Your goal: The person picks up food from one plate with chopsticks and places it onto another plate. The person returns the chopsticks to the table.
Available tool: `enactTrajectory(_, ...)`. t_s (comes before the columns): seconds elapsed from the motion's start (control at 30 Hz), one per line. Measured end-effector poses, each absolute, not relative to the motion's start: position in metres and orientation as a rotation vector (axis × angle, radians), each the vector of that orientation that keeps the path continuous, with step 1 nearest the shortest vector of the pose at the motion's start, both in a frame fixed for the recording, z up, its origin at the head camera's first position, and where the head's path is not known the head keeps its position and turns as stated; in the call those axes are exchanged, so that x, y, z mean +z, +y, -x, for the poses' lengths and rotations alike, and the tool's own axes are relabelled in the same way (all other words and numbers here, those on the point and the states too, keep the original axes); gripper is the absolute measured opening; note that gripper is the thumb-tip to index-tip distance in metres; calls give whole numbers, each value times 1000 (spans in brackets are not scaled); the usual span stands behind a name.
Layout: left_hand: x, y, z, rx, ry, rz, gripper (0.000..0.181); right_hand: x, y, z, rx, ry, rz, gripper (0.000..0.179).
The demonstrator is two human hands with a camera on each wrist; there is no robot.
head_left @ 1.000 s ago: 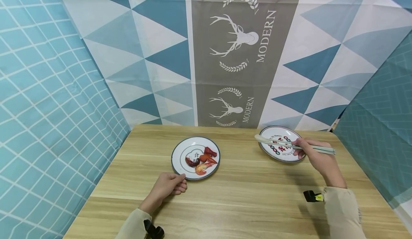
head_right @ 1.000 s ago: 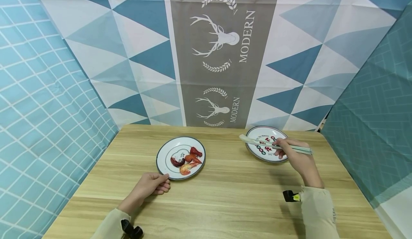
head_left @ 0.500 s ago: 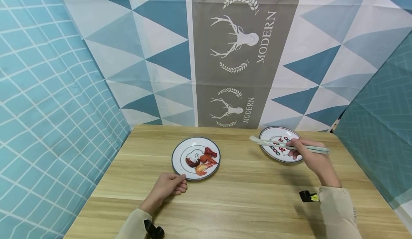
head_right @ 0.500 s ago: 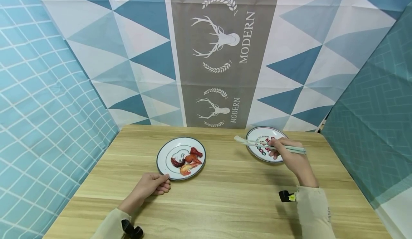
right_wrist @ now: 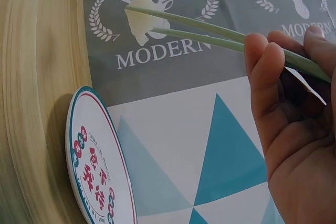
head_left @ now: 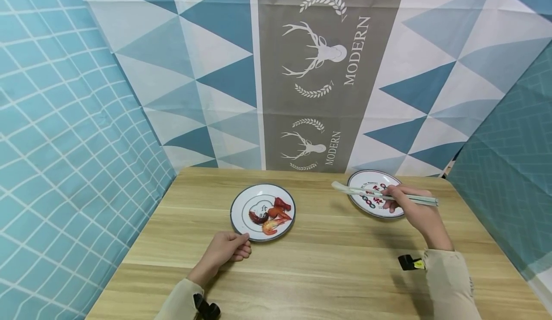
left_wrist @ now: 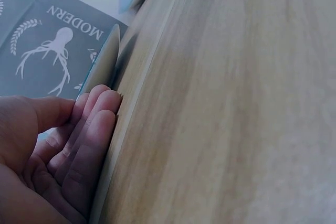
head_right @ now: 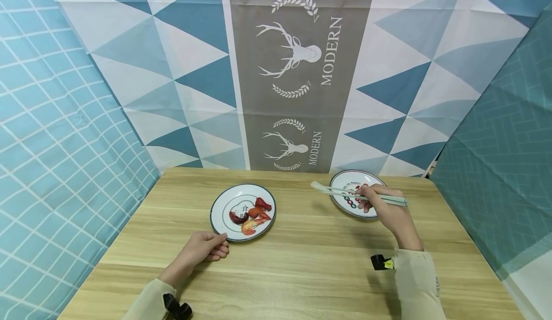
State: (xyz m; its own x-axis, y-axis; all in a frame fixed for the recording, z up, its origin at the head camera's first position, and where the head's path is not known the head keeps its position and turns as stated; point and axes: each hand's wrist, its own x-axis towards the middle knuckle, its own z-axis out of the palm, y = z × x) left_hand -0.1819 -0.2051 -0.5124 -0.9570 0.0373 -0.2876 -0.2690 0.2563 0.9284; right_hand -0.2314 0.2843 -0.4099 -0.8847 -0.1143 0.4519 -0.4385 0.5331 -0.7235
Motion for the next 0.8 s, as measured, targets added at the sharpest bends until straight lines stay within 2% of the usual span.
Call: enactTrajectory(0.8,-508,-205,180,1789,2247,195,41,-409,275,230,1321,-2410,-483,28)
